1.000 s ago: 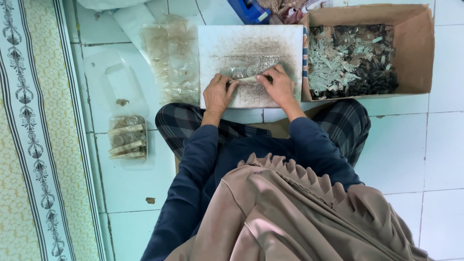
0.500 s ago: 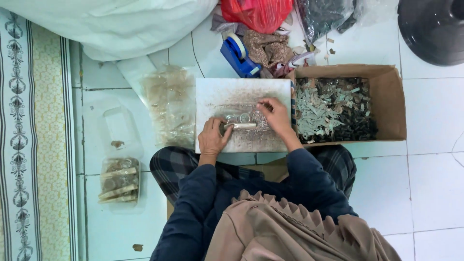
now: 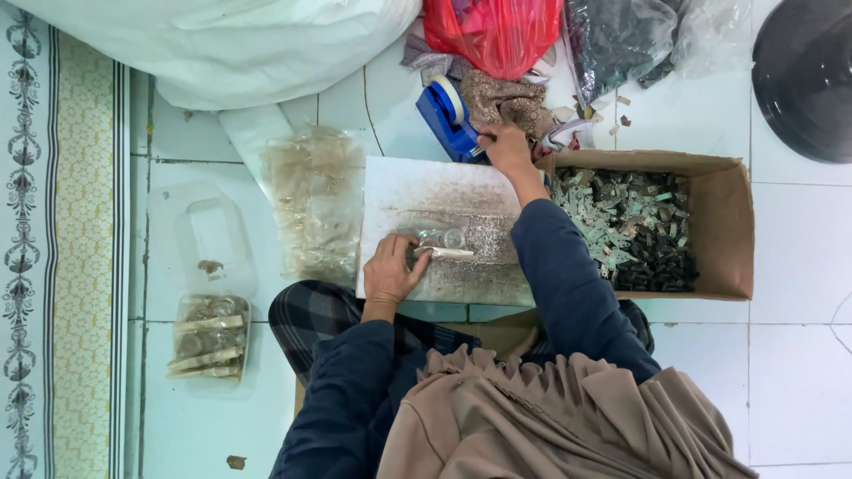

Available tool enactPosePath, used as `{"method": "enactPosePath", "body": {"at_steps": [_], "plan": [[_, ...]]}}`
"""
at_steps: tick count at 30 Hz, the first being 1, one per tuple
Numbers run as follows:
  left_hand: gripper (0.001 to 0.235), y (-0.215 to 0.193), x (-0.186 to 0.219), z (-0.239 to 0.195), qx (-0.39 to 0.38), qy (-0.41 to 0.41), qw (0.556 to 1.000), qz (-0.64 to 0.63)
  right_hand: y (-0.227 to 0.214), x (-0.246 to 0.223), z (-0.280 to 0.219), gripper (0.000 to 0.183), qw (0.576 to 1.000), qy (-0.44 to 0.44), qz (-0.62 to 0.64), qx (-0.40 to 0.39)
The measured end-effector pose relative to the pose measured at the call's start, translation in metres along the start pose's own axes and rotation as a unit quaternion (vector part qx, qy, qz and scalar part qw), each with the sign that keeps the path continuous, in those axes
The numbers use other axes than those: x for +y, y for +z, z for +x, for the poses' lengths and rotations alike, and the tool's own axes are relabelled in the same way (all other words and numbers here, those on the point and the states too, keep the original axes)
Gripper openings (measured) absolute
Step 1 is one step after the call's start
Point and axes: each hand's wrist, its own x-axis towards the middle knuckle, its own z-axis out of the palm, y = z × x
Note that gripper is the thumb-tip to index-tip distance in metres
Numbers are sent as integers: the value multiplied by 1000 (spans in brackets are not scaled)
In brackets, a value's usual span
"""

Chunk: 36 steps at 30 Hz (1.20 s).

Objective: The person sits on the floor and sorts small metal buttons from a cardboard box onto a white board. They wipe the board with a cloth, arrange the buttons, and place them into a small plastic bag. The person then seals the bag with tape and sets it aside before repeating the process with more buttons.

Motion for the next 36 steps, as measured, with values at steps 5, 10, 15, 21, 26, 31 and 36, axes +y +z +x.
{"method": "enactPosePath", "body": {"at_steps": [5, 10, 15, 21, 26, 31, 36], "plan": [[35, 4, -4, -1, -1, -1, 1000, -15, 7, -9, 6, 23, 998, 45, 39, 0], [35, 3, -3, -1, -11, -3, 1000, -12, -5, -21, -6, 20, 982, 114, 152, 5], [34, 3, -2, -2, -13, -6, 1000, -25, -40, -70, -51, 17, 915, 150, 374, 5], [32, 4, -2, -1, -9, -2, 1000, -20, -50, -75, -62, 22, 919, 126, 372, -11], [33, 0, 0, 1, -12, -7, 1000, -28, -51, -49, -61, 28, 950, 136, 281, 7], [32, -2, 0, 2, -5, -5, 1000, -21, -48, -45, -54, 36, 982, 131, 125, -48], [32, -2, 0, 2, -4, -5, 999, -37, -20, -9, -16, 22, 989, 134, -2, -68]]}}
